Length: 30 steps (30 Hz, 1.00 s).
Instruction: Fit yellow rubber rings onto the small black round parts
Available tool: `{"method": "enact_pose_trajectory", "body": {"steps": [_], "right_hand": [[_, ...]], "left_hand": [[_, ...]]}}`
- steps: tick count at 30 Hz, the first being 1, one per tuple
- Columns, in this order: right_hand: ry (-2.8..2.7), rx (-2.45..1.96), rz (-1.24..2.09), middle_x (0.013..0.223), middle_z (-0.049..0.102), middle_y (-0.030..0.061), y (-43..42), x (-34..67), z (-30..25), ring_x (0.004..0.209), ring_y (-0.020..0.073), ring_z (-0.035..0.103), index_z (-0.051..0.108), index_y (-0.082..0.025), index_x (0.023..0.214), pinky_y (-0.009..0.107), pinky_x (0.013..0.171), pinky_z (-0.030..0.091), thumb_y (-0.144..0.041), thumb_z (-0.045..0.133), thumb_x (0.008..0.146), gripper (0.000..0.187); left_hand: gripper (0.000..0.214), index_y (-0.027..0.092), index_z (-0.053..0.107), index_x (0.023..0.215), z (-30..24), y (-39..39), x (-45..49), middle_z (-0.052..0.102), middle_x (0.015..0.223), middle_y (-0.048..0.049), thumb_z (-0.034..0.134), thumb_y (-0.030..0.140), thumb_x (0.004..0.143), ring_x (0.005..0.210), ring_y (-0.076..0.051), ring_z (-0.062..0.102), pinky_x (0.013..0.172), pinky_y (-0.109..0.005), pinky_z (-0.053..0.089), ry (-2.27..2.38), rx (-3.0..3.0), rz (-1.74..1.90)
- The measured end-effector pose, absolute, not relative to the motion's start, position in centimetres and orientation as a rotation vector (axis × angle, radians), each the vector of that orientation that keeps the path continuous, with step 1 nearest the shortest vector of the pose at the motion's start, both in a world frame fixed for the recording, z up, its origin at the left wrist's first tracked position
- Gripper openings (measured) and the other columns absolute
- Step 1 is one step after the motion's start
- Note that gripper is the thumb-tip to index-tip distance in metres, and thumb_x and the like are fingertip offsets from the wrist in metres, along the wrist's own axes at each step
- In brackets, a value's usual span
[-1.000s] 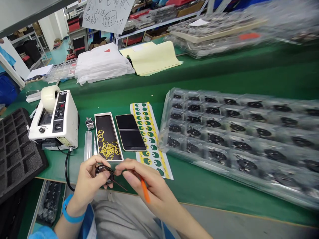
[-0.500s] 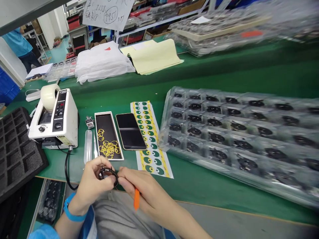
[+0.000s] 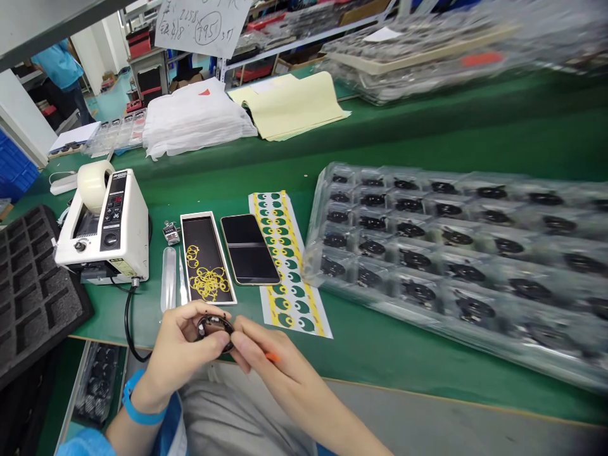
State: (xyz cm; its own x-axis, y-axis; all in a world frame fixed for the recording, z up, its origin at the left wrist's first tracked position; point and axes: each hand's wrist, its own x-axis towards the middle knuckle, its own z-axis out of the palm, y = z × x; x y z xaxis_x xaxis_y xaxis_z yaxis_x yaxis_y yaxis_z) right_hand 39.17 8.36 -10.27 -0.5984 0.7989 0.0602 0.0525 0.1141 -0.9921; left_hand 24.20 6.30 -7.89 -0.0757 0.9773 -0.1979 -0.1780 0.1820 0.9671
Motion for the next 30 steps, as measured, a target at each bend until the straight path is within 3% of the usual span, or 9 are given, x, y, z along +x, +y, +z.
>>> {"method": "enact_pose_trajectory", "body": {"steps": [3,9,21,30], "right_hand": [[-1.748,-0.866,1.498,0.063,0.037,-0.0039,8.2,39.1,-10.7,0.056,0.0122,0.033,0.035,-0.022,0.068,0.024,0.051,0.029,-0.064,0.034,0.098,0.052],[-1.645,-0.827,1.423,0.062,0.034,-0.0054,7.8,38.6,-10.9,0.053,0.0115,0.032,0.036,-0.022,0.071,0.023,0.049,0.029,-0.049,0.036,0.102,0.041],[-1.746,-0.929,1.199,0.059,0.038,-0.0051,8.2,38.1,-10.5,0.052,0.0108,0.034,0.034,-0.022,0.068,0.022,0.047,0.030,-0.031,0.041,0.098,0.032],[-1.768,-0.912,1.127,0.059,0.036,-0.0060,7.8,37.8,-9.9,0.050,0.0105,0.030,0.032,-0.023,0.069,0.022,0.045,0.028,-0.025,0.040,0.098,0.029]], "left_hand": [[0.026,0.015,0.074,0.087,-8.2,6.0,24.1,0.069,0.073,-0.0034,0.082,0.020,0.062,0.063,-0.012,0.060,0.060,-0.021,0.050,1.234,0.869,1.263],[0.029,0.014,0.073,0.075,-8.5,5.4,24.5,0.063,0.061,-0.0015,0.081,0.041,0.071,0.051,-0.009,0.055,0.049,-0.018,0.047,1.262,0.844,1.342],[0.019,0.015,0.073,0.074,-8.1,4.9,24.7,0.061,0.067,-0.0017,0.074,0.033,0.079,0.059,-0.011,0.051,0.053,-0.020,0.045,1.372,1.012,1.337],[0.032,0.016,0.062,0.070,-8.2,5.2,24.7,0.049,0.062,0.0026,0.070,0.045,0.082,0.056,-0.009,0.039,0.053,-0.021,0.036,1.329,1.030,1.291]]}}
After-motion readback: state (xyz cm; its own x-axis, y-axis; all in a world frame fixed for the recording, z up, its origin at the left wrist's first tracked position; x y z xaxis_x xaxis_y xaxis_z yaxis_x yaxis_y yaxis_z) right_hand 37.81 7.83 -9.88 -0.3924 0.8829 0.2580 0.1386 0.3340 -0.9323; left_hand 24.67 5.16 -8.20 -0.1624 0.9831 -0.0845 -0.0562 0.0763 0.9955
